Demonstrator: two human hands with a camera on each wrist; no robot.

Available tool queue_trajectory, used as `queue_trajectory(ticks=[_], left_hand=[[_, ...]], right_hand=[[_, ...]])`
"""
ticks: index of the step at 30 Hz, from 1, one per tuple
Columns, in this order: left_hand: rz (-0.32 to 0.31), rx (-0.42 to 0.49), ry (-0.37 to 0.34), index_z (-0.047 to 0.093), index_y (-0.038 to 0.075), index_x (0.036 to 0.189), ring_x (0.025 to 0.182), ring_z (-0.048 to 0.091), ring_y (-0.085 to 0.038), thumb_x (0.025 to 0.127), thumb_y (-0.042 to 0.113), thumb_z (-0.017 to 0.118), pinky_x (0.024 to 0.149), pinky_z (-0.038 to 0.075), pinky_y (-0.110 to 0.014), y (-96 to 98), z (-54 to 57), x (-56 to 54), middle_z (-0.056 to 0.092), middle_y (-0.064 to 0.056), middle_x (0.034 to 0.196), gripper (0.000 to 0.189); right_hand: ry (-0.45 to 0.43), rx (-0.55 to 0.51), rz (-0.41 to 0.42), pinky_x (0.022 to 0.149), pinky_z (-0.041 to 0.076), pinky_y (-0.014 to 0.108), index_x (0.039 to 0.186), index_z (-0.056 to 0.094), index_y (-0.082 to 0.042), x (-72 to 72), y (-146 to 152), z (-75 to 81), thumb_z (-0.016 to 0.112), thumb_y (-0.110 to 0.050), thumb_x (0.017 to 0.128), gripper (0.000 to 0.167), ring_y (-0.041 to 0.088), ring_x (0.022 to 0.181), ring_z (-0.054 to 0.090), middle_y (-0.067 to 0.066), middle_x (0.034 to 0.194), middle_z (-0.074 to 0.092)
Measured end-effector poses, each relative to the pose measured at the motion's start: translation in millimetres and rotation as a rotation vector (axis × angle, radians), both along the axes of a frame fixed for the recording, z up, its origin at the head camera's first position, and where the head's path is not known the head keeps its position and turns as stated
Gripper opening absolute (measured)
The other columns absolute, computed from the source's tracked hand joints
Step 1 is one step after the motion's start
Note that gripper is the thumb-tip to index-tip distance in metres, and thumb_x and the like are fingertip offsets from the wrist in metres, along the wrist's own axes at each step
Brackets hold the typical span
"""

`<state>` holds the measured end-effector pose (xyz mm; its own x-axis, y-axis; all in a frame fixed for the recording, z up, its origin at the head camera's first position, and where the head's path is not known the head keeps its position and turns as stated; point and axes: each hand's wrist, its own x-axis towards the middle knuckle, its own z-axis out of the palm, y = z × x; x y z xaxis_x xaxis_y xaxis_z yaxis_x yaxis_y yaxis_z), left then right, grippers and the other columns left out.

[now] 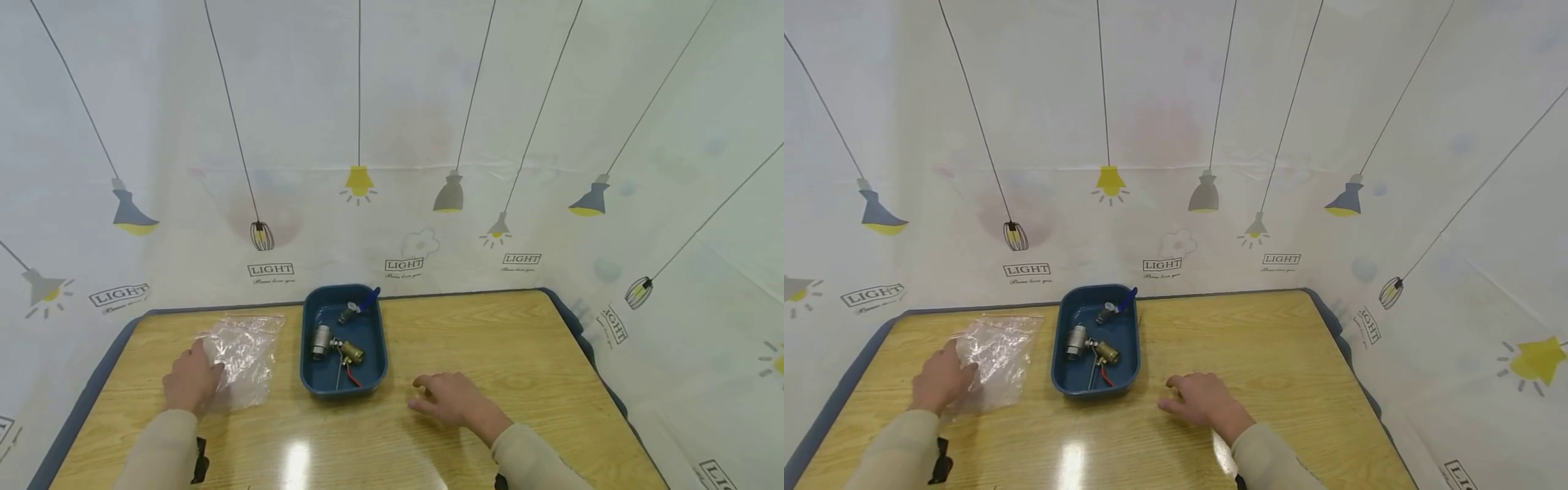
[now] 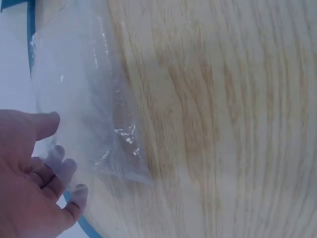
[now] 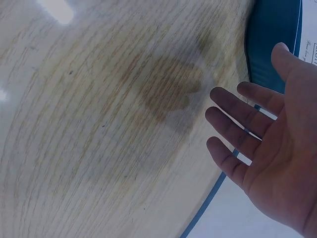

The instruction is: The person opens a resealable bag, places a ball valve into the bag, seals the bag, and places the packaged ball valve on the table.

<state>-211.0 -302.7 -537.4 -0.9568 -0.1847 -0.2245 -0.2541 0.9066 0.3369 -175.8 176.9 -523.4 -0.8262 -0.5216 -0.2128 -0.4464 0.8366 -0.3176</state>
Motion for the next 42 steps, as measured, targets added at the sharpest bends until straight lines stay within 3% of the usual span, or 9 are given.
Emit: queue_trajectory(ticks=[3, 7, 11, 16, 24, 31, 37, 42], left_hand=[[0.009, 0.017, 0.024, 0.03, -0.013, 0.141, 0.114, 0.05, -0.053, 0.099, 0.026, 0.047, 0.087, 0.044, -0.065, 0.3, 2.3, -0.7, 0.049, -0.037, 0.128, 0.06], [0.014, 0.095, 0.101, 0.046, -0.01, 0.133, 0.099, 0.061, -0.044, 0.097, 0.024, 0.047, 0.079, 0.05, -0.054, 3.8, 5.0, -0.4, 0.061, -0.031, 0.114, 0.049], [0.031, 0.175, 0.149, 0.056, -0.006, 0.123, 0.102, 0.06, -0.042, 0.097, 0.024, 0.047, 0.082, 0.049, -0.054, 10.8, 12.4, 0.5, 0.06, -0.03, 0.118, 0.041], [-0.002, 0.185, 0.19, 0.059, -0.004, 0.119, 0.107, 0.059, -0.044, 0.098, 0.025, 0.047, 0.089, 0.046, -0.056, 15.8, 26.0, 1.8, 0.062, -0.029, 0.12, 0.038], [-0.109, 0.193, 0.256, 0.065, 0.003, 0.113, 0.099, 0.065, -0.037, 0.099, 0.027, 0.052, 0.079, 0.051, -0.051, 17.6, 43.7, 9.8, 0.069, -0.021, 0.112, 0.031], [-0.296, 0.214, 0.328, 0.068, 0.01, 0.105, 0.088, 0.067, -0.027, 0.097, 0.027, 0.058, 0.073, 0.053, -0.044, 20.1, 70.0, 23.4, 0.072, -0.01, 0.101, 0.021], [-0.388, 0.278, 0.306, 0.068, 0.017, 0.101, 0.089, 0.068, -0.018, 0.097, 0.028, 0.06, 0.072, 0.055, -0.035, 29.2, 93.0, 37.4, 0.071, -0.001, 0.099, 0.014], [-0.467, 0.331, 0.306, 0.068, 0.023, 0.096, 0.088, 0.067, -0.009, 0.096, 0.026, 0.061, 0.073, 0.055, -0.028, 43.6, 104.5, 48.3, 0.069, 0.005, 0.095, 0.007]], right_hand=[[0.001, 0.006, 0.003, 0.076, 0.055, 0.038, 0.125, 0.062, -0.013, 0.3, -1, 0.2, 0.053, -0.049, 0.096, 0.047, 0.018, 0.091, 0.069, 0.003, 0.102, 0.073], [0.017, 0.007, 0.011, 0.074, 0.055, 0.038, 0.124, 0.062, -0.012, 1.3, -2, 1.6, 0.052, -0.047, 0.097, 0.046, 0.019, 0.091, 0.069, 0.003, 0.101, 0.073], [0.033, 0.001, 0.016, 0.074, 0.055, 0.038, 0.123, 0.063, -0.011, 1.9, -2, 2.8, 0.052, -0.047, 0.097, 0.045, 0.019, 0.09, 0.069, 0.003, 0.1, 0.073], [0.029, -0.011, 0.016, 0.075, 0.055, 0.038, 0.122, 0.063, -0.01, 2.0, -2, 3.9, 0.052, -0.044, 0.098, 0.043, 0.019, 0.09, 0.069, 0.004, 0.1, 0.073], [0.016, -0.023, -0.011, 0.077, 0.055, 0.04, 0.121, 0.064, -0.009, 2.7, 0, 5.6, 0.053, -0.043, 0.098, 0.043, 0.021, 0.091, 0.07, 0.006, 0.103, 0.073], [0.008, -0.036, -0.048, 0.078, 0.056, 0.041, 0.121, 0.064, -0.01, 1.9, 2, 3.3, 0.054, -0.041, 0.098, 0.04, 0.021, 0.091, 0.07, 0.006, 0.104, 0.073], [0.05, -0.058, -0.059, 0.078, 0.055, 0.04, 0.118, 0.065, -0.01, 1.0, 3, 7.2, 0.055, -0.038, 0.098, 0.036, 0.019, 0.09, 0.069, 0.003, 0.101, 0.073], [0.089, -0.084, -0.055, 0.076, 0.055, 0.038, 0.117, 0.067, -0.011, -0.8, 3, 10.9, 0.055, -0.036, 0.098, 0.034, 0.016, 0.089, 0.068, 0.001, 0.1, 0.073]])
